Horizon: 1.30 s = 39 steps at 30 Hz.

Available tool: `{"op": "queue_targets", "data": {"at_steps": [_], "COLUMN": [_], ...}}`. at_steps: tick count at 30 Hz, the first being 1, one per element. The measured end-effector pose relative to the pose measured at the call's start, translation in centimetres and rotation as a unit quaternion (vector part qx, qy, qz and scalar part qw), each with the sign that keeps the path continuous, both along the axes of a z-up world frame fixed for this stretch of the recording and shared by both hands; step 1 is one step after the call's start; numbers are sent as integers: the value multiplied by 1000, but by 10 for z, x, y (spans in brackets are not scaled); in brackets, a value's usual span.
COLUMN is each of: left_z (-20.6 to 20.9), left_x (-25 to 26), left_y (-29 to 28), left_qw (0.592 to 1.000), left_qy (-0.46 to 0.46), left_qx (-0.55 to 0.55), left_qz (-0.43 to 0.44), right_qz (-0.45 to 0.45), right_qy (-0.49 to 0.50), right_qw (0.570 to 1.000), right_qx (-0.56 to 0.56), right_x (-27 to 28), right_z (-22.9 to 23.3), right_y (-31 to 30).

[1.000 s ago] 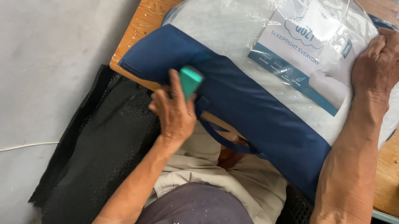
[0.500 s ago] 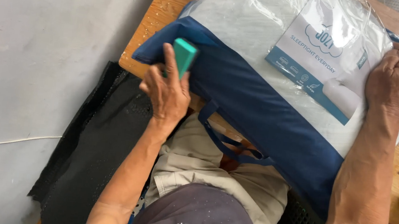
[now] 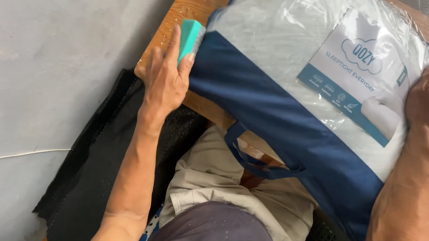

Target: Inserting a brand label into a packaged pillow and cleaning the plastic bag surface with a sponge.

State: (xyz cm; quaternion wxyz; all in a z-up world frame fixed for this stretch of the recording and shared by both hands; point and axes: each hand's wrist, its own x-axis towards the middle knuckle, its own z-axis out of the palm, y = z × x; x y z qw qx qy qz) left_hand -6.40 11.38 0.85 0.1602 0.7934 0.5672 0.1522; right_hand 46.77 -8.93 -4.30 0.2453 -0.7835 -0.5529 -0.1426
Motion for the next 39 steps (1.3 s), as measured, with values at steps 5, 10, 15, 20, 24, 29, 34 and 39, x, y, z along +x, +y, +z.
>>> {"op": "queue_targets", "data": {"at_steps": [5,10,15,20,24,29,34,39], "left_z": [-33,-12,43,11,19,35,1,24], "left_x": [-33,-56,-20,45,45,57,124,110], "left_y": [0,26,57,67,71,105,111,118], "left_qw": [971,964,932,938,928,981,972,941], "left_qy": [-65,-183,-351,-161,-83,-138,-86,22], "left_qx": [-230,-168,-53,-202,-347,-85,-37,-319], "left_qz": [-19,95,-79,-231,-104,-102,-215,-106], "right_qz": [-22,-10,-18,-17,-27,-37,-41,-53], "right_qy": [16,-6,11,20,32,47,64,67], "right_qw": [999,1000,999,999,999,998,996,995], "right_qx": [-23,-19,-29,-24,-20,-31,-39,-43], "right_x": [4,0,-4,-10,-21,-21,-22,-22], "right_z": [-6,-1,-3,2,7,6,9,7], "right_y": [0,-1,0,1,4,5,5,5]}}
